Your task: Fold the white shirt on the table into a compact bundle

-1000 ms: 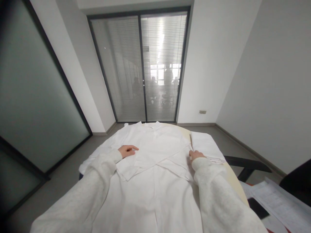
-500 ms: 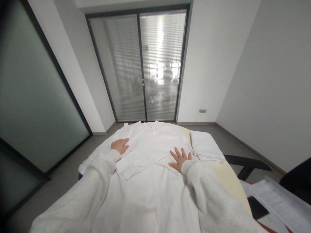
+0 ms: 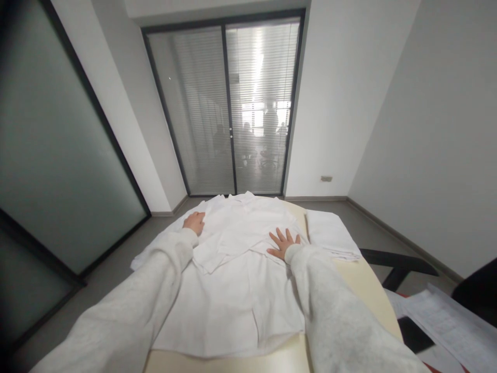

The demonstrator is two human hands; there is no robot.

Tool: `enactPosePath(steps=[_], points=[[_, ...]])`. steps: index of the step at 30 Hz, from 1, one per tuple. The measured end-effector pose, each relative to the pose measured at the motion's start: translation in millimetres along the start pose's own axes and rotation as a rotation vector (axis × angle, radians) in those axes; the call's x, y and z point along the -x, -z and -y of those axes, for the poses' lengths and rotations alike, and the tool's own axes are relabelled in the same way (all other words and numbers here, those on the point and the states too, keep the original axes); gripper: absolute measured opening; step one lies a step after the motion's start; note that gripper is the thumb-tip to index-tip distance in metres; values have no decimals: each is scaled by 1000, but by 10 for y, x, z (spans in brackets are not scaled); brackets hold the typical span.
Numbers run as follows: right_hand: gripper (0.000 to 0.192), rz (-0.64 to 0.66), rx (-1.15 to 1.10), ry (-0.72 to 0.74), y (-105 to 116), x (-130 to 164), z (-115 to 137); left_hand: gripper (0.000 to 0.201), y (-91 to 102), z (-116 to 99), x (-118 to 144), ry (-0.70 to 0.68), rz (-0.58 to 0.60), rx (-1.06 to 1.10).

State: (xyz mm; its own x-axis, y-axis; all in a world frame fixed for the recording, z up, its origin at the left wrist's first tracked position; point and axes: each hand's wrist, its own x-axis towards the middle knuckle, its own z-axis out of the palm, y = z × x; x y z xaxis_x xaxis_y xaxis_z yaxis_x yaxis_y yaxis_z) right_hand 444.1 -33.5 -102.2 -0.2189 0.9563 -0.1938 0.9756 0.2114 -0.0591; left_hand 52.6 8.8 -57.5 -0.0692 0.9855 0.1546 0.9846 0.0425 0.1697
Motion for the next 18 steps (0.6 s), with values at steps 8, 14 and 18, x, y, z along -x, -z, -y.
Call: enactPosePath(steps=[8, 14, 18], points=[[74, -32, -62, 165, -110, 497, -352, 57, -299, 134, 139, -43, 119, -167], [70, -219, 38, 235, -305, 928, -445, 58, -281, 132, 136, -58, 124, -191], [67, -254, 33, 251, -235, 983, -386, 56, -224, 123, 186, -67, 104, -168]])
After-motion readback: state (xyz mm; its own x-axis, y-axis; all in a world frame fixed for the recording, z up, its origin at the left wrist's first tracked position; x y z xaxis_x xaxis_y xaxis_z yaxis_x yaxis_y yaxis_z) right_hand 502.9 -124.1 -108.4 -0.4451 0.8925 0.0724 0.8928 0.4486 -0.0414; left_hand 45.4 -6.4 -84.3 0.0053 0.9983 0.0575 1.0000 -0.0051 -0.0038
